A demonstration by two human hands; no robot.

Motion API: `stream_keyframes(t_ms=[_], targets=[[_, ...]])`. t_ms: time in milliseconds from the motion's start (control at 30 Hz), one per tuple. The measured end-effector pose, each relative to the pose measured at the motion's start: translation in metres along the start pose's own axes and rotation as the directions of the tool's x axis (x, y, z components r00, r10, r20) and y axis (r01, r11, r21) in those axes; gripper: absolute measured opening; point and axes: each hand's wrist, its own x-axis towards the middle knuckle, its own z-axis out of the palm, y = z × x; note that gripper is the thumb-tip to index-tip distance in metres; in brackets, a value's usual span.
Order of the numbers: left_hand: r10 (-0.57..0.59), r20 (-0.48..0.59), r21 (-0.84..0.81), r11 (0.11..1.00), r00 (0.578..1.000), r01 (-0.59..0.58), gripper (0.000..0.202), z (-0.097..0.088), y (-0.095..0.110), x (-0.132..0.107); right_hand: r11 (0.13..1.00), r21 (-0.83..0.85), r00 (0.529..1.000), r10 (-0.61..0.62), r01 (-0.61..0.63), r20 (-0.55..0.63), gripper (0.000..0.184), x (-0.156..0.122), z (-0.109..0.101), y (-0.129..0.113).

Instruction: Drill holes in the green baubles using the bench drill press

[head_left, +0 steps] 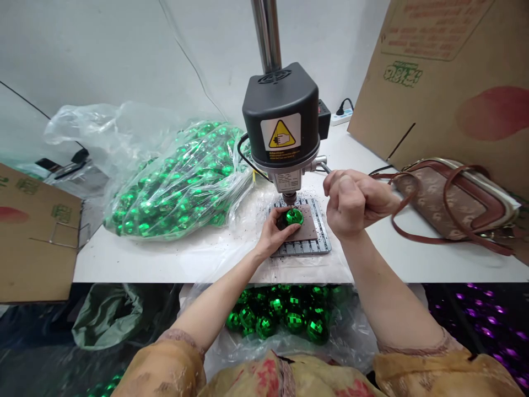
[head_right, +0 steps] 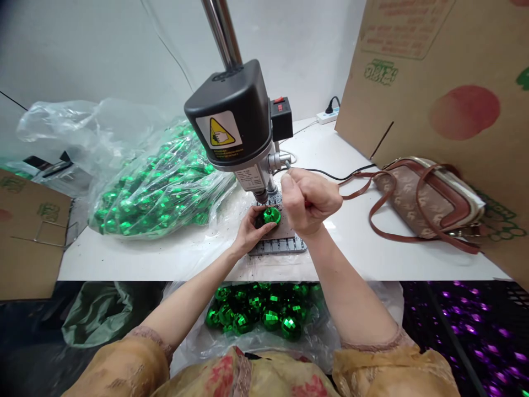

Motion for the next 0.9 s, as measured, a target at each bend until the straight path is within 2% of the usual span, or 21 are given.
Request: stream_keyframes(t_ms=[100, 167, 333, 433, 500, 567, 633, 667, 733, 767, 833, 900], targets=[[0.004, -0.003, 0.013, 1.0, 1.0, -0.004, 0.057, 0.0, 0.001, 0.0, 0.999, 0.023, 0.999, -0.034, 0.034, 0.02, 0.052, -0.005, -0.003, 0.0], [0.01, -0.006, 0.019, 1.0, 1.0, -0.01, 0.057, 0.0, 0.001, 0.0, 1.0, 0.001, 1.0, -0.012, 0.012, 0.016, 0.052, -0.004, -0.001, -0.003], [0.049, -0.053, 0.086, 0.995, 0.997, -0.044, 0.053, 0.001, 0.002, 0.0, 0.97, -0.081, 0.973, 0.225, -0.229, -0.055, 0.053, 0.027, 0.018, -0.013], [0.115, -0.128, 0.192, 0.977, 0.985, -0.089, 0.047, -0.001, 0.008, -0.01, 0.945, -0.153, 0.958, 0.283, -0.288, -0.05, 0.054, 0.045, 0.026, -0.015], [0.173, -0.149, 0.267, 0.955, 0.974, -0.129, 0.043, -0.005, 0.017, -0.027, 0.928, -0.221, 0.953, 0.3, -0.3, -0.035, 0.055, 0.05, 0.028, -0.014], [0.23, -0.06, 0.314, 0.928, 0.971, -0.2, 0.041, -0.013, 0.029, -0.053, 0.917, -0.257, 0.95, 0.311, -0.305, -0.018, 0.056, 0.051, 0.027, -0.014], [0.271, 0.162, 0.317, 0.896, 0.949, -0.31, 0.041, -0.023, 0.041, -0.086, 0.922, -0.246, 0.953, 0.303, -0.299, -0.02, 0.058, 0.05, 0.027, -0.014], [0.276, 0.287, 0.314, 0.878, 0.917, -0.362, 0.041, -0.029, 0.045, -0.104, 0.931, -0.22, 0.956, 0.291, -0.29, -0.03, 0.059, 0.05, 0.027, -0.014], [0.197, 0.497, 0.372, 0.832, 0.845, -0.412, 0.041, -0.041, 0.048, -0.14, 0.95, -0.152, 0.962, 0.27, -0.274, -0.051, 0.059, 0.05, 0.028, -0.013], [0.104, 0.564, 0.45, 0.793, 0.819, -0.41, 0.04, -0.048, 0.046, -0.157, 0.956, -0.115, 0.963, 0.264, -0.27, -0.06, 0.059, 0.05, 0.029, -0.013], [-0.142, 0.608, 0.642, 0.666, 0.781, -0.379, 0.036, -0.059, 0.041, -0.186, 0.963, -0.058, 0.963, 0.261, -0.265, -0.075, 0.059, 0.05, 0.03, -0.012], [-0.346, 0.571, 0.77, 0.54, 0.744, -0.34, 0.041, -0.068, 0.035, -0.207, 0.966, -0.032, 0.964, 0.254, -0.257, -0.084, 0.058, 0.05, 0.029, -0.011]])
